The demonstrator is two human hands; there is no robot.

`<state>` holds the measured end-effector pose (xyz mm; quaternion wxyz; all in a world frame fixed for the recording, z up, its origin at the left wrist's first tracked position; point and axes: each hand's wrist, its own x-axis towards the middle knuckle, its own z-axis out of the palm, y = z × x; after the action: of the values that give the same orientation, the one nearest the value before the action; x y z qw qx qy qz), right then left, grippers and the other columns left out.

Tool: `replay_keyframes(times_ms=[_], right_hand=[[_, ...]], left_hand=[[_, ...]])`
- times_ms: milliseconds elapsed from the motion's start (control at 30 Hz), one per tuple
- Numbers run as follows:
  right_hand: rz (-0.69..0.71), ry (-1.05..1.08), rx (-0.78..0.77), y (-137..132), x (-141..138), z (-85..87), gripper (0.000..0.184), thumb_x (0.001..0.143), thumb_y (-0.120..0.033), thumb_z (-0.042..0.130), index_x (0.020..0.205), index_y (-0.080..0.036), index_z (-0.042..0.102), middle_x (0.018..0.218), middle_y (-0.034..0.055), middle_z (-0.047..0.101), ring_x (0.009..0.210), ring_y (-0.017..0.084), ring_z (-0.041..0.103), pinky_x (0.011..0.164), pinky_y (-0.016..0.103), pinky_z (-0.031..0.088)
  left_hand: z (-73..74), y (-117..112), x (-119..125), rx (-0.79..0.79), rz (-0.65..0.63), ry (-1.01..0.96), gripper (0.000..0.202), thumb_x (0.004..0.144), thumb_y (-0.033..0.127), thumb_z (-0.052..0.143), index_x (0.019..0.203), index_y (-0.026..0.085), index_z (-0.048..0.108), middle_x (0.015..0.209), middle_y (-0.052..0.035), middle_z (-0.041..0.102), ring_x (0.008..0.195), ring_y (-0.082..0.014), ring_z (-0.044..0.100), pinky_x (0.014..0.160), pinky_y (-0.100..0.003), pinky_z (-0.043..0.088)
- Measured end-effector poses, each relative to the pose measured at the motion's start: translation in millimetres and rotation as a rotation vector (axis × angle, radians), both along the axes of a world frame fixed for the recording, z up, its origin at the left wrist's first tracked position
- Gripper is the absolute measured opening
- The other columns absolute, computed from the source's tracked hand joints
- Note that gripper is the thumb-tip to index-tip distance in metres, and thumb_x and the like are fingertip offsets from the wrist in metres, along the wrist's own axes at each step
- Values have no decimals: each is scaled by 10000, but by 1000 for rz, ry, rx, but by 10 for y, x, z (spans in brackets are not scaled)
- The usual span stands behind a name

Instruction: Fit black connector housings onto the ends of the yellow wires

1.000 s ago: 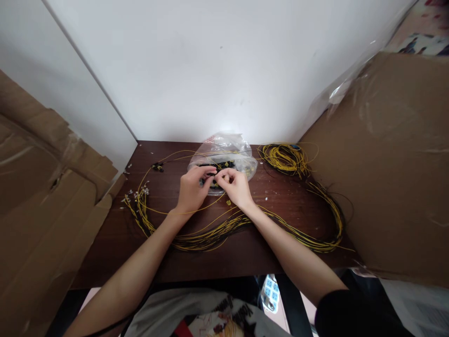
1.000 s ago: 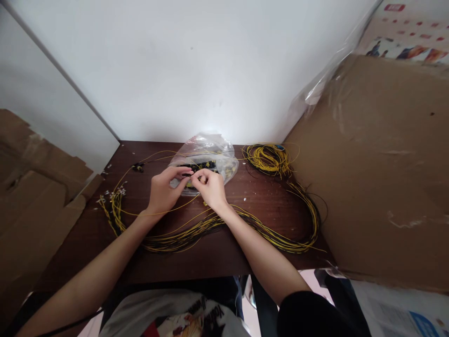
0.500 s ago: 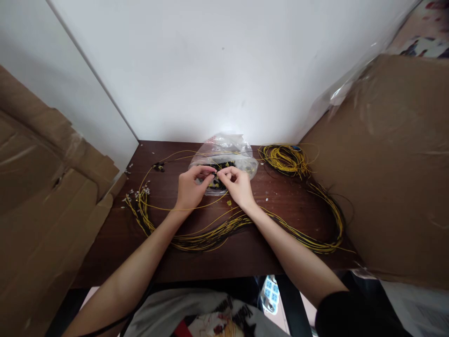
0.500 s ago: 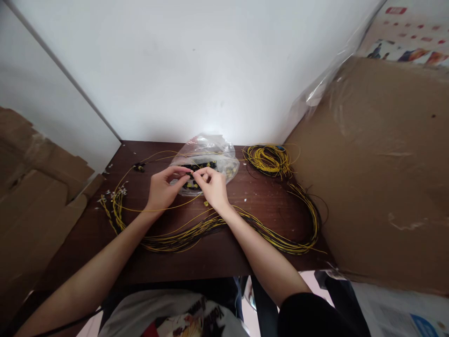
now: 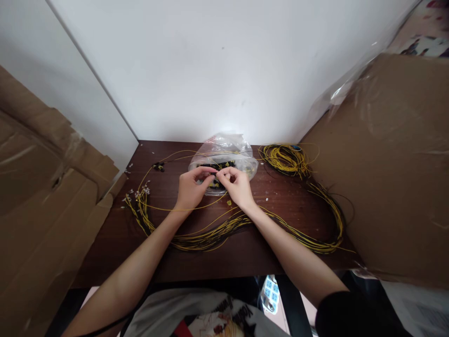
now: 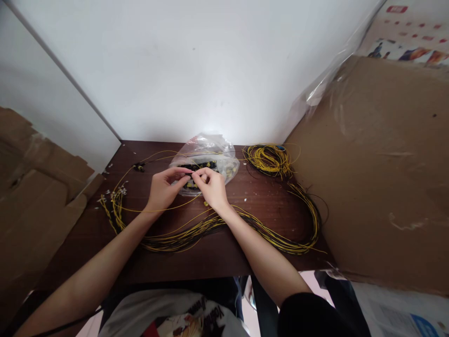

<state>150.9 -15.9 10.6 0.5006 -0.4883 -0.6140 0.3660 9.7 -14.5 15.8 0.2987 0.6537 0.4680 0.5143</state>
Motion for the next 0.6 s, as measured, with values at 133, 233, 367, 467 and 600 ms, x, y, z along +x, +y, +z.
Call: replay_keyframes(times_ms=[133,233,367,467,600], right_hand=[[-7,13,3,-8,-3,14,271,770,-408,552,753,-148,623,505,-53,384,486,86,337,493,220,297],[-19,17,13,-17,0,29,269,782,-403,539,737,-151,620,519,-45,401,491,87,339,499,221,303],[-34,10,15,-19,6,30,266,785,-401,536,713,-154,603,534,-38,418,501,90,344,507,222,314],[-28,-4,16,-17,8,22,268,784,-404,535,699,-156,591,534,-39,412,501,89,339,506,221,312],[-19,-16,23,-22,5,24,266,785,-405,529,699,-159,584,531,-41,402,502,90,336,508,221,310]], left_hand=[[26,4,-2,-28,-8,-42,188,698,235,632,854,154,700,804,-45,692,689,-139,610,647,-250,497],[54,11,-14,-51,14,-70,191,693,250,639,844,150,700,839,-51,692,709,-136,602,617,-230,483],[81,16,-31,-60,60,-79,193,685,253,645,841,149,695,868,-48,689,709,-131,596,592,-214,468],[83,15,-29,-65,63,-81,200,682,252,647,843,143,693,852,-47,686,696,-126,589,581,-208,457],[57,15,-17,-63,43,-81,210,678,264,652,845,145,699,790,-43,678,685,-132,587,586,-219,460]])
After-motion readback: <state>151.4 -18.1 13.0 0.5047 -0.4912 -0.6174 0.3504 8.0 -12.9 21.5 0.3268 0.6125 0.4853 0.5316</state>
